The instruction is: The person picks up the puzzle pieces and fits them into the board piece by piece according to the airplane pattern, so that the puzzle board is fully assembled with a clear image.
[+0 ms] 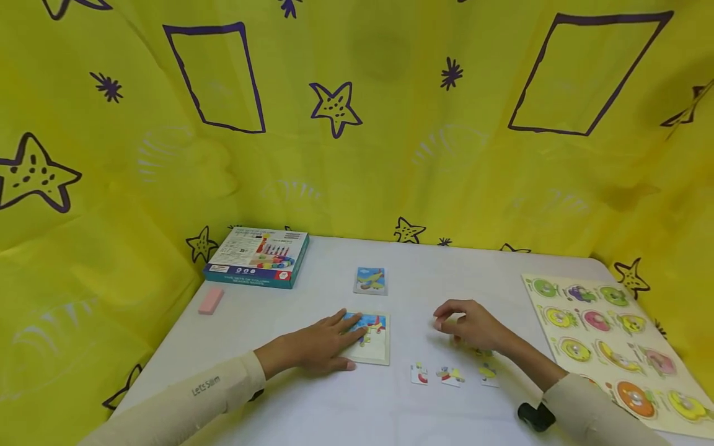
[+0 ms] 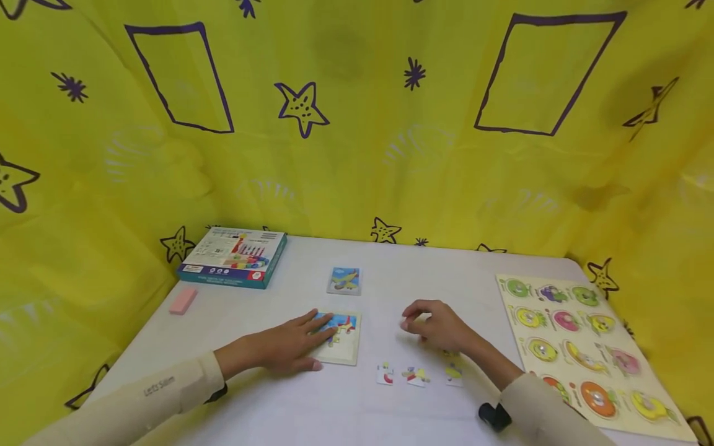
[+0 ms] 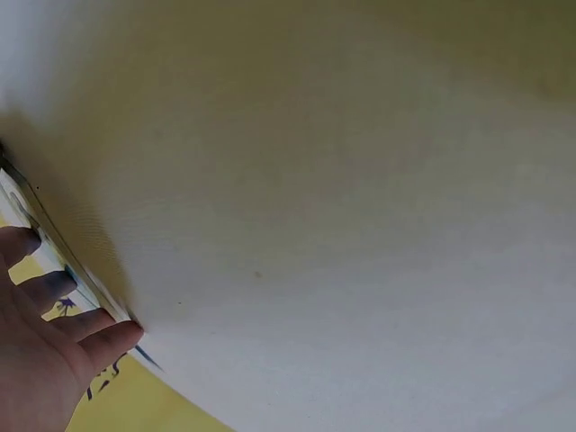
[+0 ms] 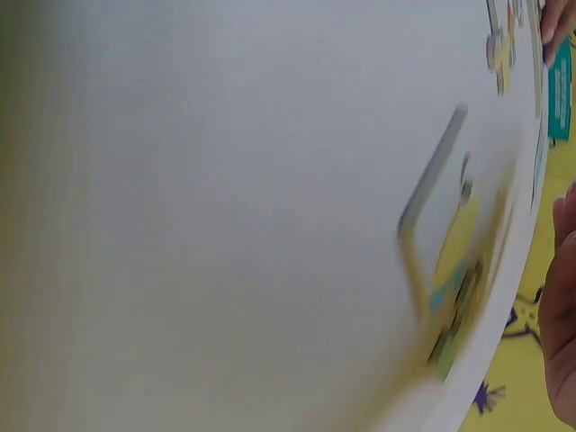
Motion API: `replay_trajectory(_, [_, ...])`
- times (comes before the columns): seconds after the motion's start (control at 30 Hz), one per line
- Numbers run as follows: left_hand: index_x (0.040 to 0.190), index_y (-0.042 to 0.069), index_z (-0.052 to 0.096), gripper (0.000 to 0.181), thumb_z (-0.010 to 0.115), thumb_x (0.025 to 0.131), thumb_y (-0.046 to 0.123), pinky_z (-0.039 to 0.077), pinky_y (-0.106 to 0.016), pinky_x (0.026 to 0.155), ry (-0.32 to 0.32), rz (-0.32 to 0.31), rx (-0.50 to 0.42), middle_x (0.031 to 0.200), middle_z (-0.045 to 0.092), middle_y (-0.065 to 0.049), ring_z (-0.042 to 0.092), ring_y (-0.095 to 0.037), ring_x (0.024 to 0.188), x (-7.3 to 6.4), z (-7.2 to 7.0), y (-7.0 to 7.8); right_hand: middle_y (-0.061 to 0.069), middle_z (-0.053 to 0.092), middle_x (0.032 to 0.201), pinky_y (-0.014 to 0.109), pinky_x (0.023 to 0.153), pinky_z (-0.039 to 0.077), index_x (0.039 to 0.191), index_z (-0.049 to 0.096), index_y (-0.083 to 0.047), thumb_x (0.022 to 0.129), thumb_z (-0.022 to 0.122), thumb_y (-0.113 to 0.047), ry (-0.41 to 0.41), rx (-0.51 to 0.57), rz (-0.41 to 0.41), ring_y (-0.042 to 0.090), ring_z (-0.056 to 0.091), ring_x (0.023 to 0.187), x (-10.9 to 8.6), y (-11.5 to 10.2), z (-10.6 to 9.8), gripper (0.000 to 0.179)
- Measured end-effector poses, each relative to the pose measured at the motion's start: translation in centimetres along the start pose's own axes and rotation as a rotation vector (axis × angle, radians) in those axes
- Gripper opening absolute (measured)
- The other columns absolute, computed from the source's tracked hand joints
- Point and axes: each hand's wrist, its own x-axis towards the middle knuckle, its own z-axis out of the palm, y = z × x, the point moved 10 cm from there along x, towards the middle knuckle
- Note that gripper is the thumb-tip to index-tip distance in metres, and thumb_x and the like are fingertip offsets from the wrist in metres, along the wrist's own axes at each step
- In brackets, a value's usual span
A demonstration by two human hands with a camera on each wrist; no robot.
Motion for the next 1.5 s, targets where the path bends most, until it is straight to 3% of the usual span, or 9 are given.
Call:
replay_trajectory(0.33, [0.161,0.024,0.024,0.073,0.048,0.101,0.058,0.028,-0.054,0.121,-0.001,-0.007,-0.031,0.169,0.015,-0.006,0.016,-0.040,0.154,-0.2,-0.1,-0.1,0.014,0.067,0.109,0.024,0.055,0.048,0.105,0.071,-0.004,0.089,0.075,-0.016,0.092,-0.110,0.077,0.015,0.058,0.058,-3.8,2.5,-3.3,0.020])
replay_trajectory(0.43, [0.161,0.024,0.025,0.073,0.049,0.100,0.057,0.029,-0.054,0.120,0.001,-0.009,-0.035,0.169,0.016,-0.006,0.016,-0.040,0.154,-0.3,-0.2,-0.1,0.009,0.068,0.106,0.023,0.058,0.046,0.101,0.072,-0.007,0.086,0.079,-0.019,0.122,-0.198,0.109,0.015,0.056,0.068,-4.7,2.9,-3.9,0.020])
replay_trajectory(0.6, [0.161,0.024,0.025,0.074,0.049,0.100,0.058,0.029,-0.054,0.120,0.001,-0.010,-0.029,0.169,0.016,-0.006,0.017,-0.040,0.154,-0.3,-0.2,-0.1,0.002,0.069,0.098,0.035,0.078,0.047,0.094,0.073,-0.013,0.080,0.084,-0.030,0.156,-0.337,0.129,0.023,0.059,0.095,-5.8,3.4,-4.6,0.025])
replay_trajectory(0.77, [0.161,0.024,0.025,0.074,0.049,0.100,0.058,0.029,-0.054,0.120,0.002,-0.007,-0.019,0.169,0.017,-0.007,0.017,-0.040,0.154,-0.4,-0.3,-0.1,0.002,0.069,0.098,0.042,0.083,0.047,0.092,0.072,-0.015,0.078,0.085,-0.035,0.169,-0.383,0.163,0.026,0.061,0.097,-6.4,4.2,-4.8,0.027])
replay_trajectory(1.07, [0.161,0.025,0.025,0.075,0.049,0.099,0.059,0.029,-0.054,0.120,-0.017,-0.023,-0.041,0.169,0.017,-0.006,0.016,-0.040,0.155,-0.4,-0.4,-0.2,0.003,0.069,0.097,0.048,0.085,0.049,0.100,0.074,-0.010,0.080,0.085,-0.026,0.185,-0.389,0.140,0.027,0.062,0.097,-6.7,4.1,-4.7,0.028])
replay_trajectory(1.23, [0.161,0.025,0.024,0.075,0.048,0.099,0.060,0.029,-0.055,0.120,-0.014,-0.019,-0.041,0.169,0.016,-0.006,0.015,-0.040,0.155,-0.2,-0.4,-0.2,0.002,0.068,0.096,0.051,0.087,0.048,0.094,0.074,-0.012,0.080,0.084,-0.021,0.183,-0.368,0.097,0.030,0.061,0.099,-6.8,3.7,-4.5,0.020])
replay_trajectory(1.37, [0.161,0.025,0.024,0.075,0.048,0.100,0.059,0.029,-0.054,0.120,-0.008,-0.011,-0.035,0.169,0.016,-0.006,0.016,-0.040,0.154,-0.2,-0.2,-0.2,-0.002,0.066,0.090,0.033,0.080,0.047,0.093,0.070,-0.012,0.081,0.083,-0.019,0.181,-0.348,0.077,0.017,0.059,0.090,-6.8,3.8,-4.3,0.019])
replay_trajectory(1.5, [0.161,0.024,0.024,0.075,0.049,0.100,0.059,0.029,-0.055,0.120,-0.005,-0.004,-0.040,0.169,0.017,-0.007,0.016,-0.040,0.154,-0.1,0.0,-0.2,0.001,0.061,0.083,0.022,0.058,0.047,0.097,0.063,-0.005,0.084,0.080,-0.011,0.128,-0.195,0.069,0.007,0.055,0.065,-6.7,4.1,-3.5,0.022])
